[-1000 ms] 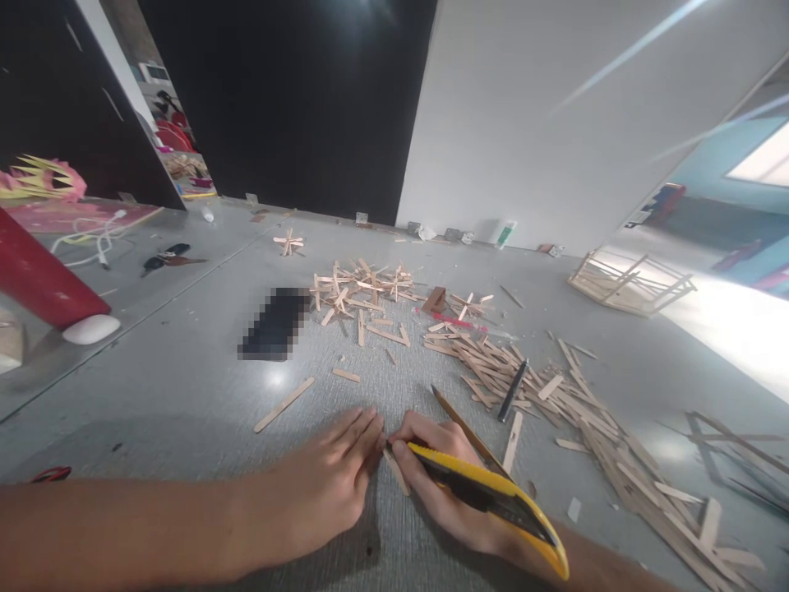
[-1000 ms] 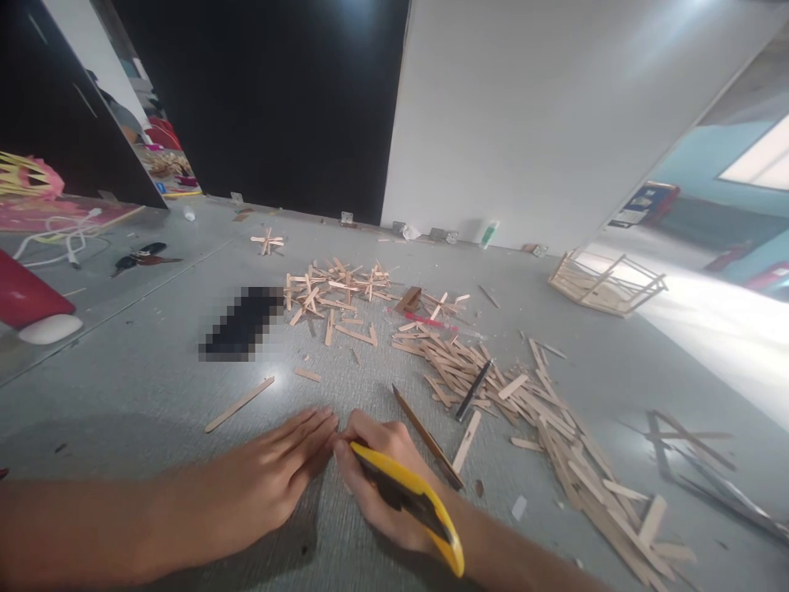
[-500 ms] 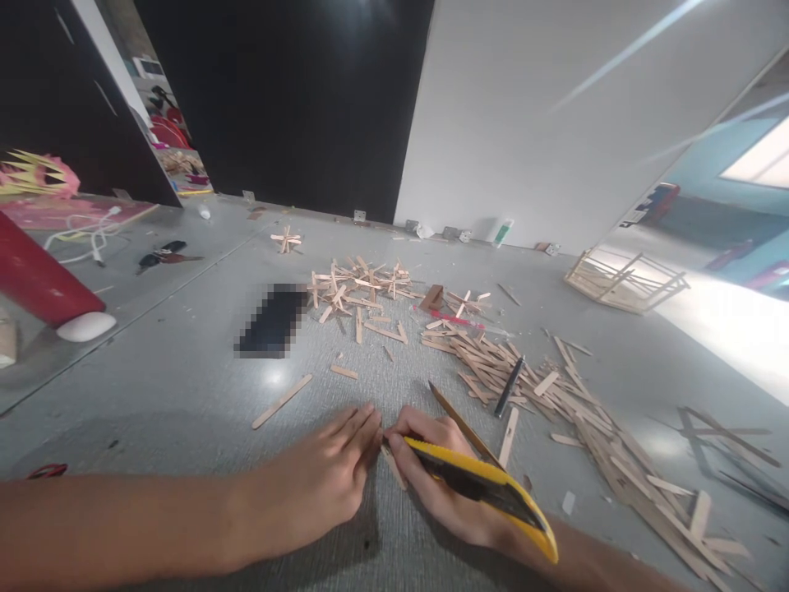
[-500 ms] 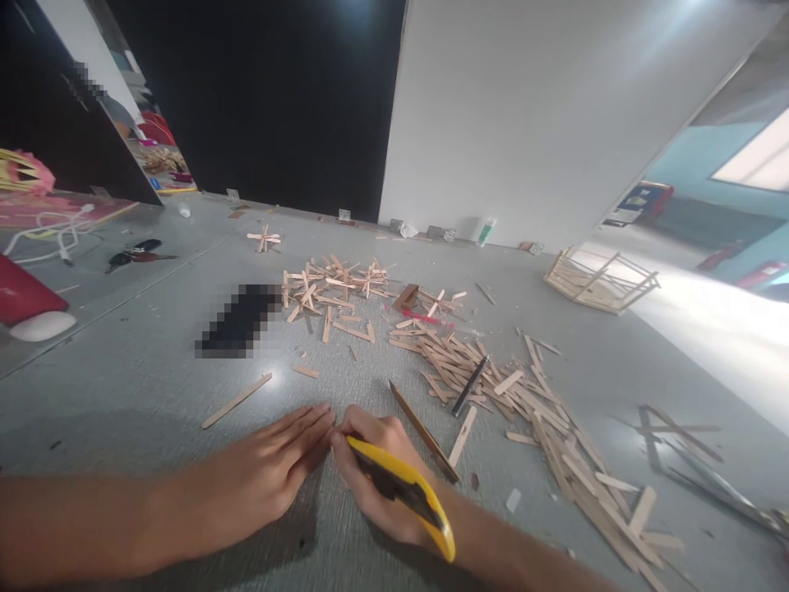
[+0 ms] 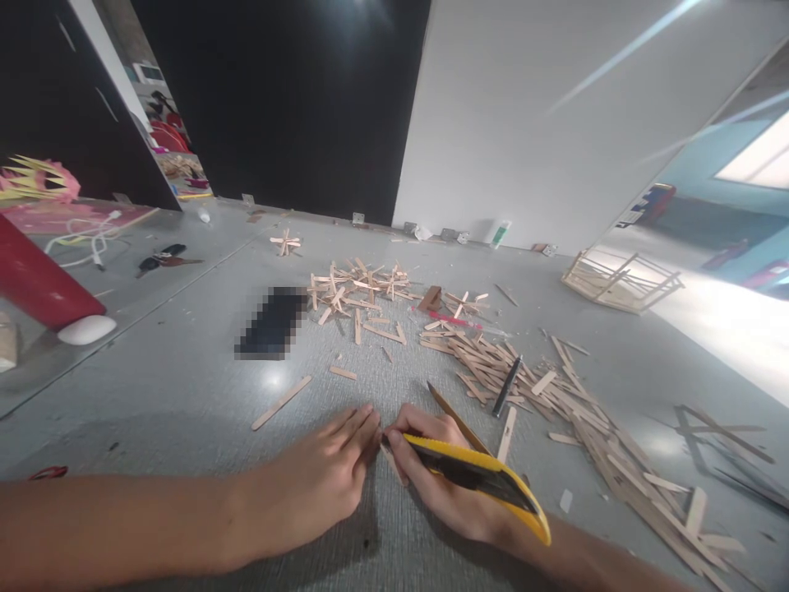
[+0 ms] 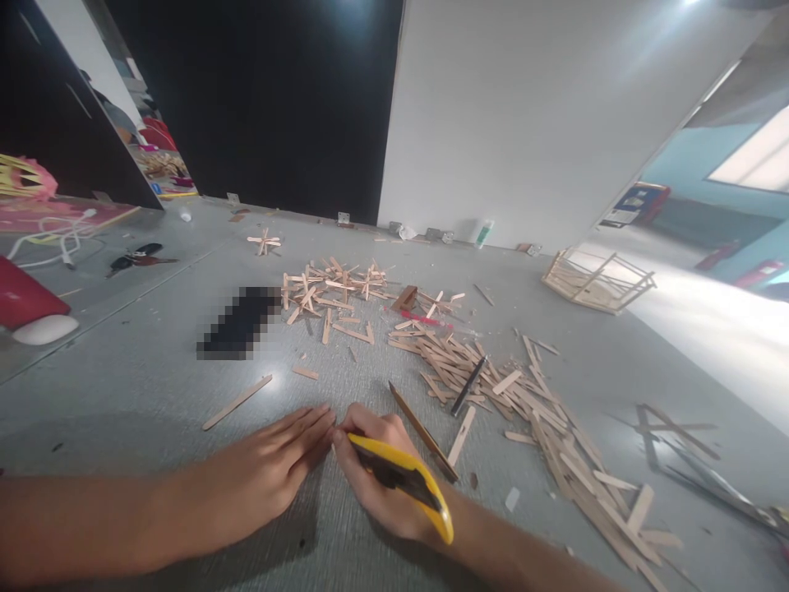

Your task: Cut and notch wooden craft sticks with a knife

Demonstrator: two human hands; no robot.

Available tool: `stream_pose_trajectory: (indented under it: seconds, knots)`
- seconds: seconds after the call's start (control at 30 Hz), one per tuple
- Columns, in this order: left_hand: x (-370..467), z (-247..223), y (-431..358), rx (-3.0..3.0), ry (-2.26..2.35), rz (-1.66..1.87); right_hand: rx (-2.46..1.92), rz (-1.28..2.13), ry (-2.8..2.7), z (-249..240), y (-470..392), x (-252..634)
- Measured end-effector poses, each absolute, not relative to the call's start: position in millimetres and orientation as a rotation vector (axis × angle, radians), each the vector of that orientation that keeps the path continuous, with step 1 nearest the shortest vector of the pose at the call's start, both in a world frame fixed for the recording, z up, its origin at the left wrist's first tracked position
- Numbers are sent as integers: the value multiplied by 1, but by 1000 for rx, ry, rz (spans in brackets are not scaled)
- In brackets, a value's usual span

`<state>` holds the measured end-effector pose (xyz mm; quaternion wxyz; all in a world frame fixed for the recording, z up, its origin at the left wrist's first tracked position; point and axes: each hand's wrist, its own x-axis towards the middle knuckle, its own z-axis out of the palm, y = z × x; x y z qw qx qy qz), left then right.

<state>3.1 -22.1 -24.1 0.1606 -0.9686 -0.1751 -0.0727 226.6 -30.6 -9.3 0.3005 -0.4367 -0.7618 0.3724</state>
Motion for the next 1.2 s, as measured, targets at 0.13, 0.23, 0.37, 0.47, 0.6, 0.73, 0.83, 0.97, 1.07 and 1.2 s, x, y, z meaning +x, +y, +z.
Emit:
stream_pose_trajectory:
  seconds: [0.13,0.23,0.37,0.47,0.6,0.73,0.83,0.97,1.07,1.2]
  knots:
    - [3,-24,-22,-2742,-493,-192,-1176,961,-2043,-9,-31,227]
    - [4,-26,-22,-2737,-515,-188,-1189,929,-2069,-10,-31,227]
    - [5,-31,-23,-2716,-559,-273,-1166,900,-2148,-9,-30,226]
    - [7,-32,-24,-2711,-554,-280,-1143,888,-2203,-4,-28,224]
    - [9,-30,-26,-2702,-564,-248,-1126,850,-2267,-6,-29,224]
    - [10,-29,-28,-2685,-582,-189,-1125,787,-2312,-16,-31,227]
    - [10,-30,-28,-2687,-600,-174,-1110,795,-2333,-19,-32,229]
    - [10,-29,-25,-2715,-592,-196,-1061,840,-2360,-18,-31,231]
    - [11,-28,-25,-2712,-589,-184,-1047,860,-2350,-15,-30,231]
    - [9,-29,-24,-2742,-611,-164,-1037,910,-2321,-11,-28,231]
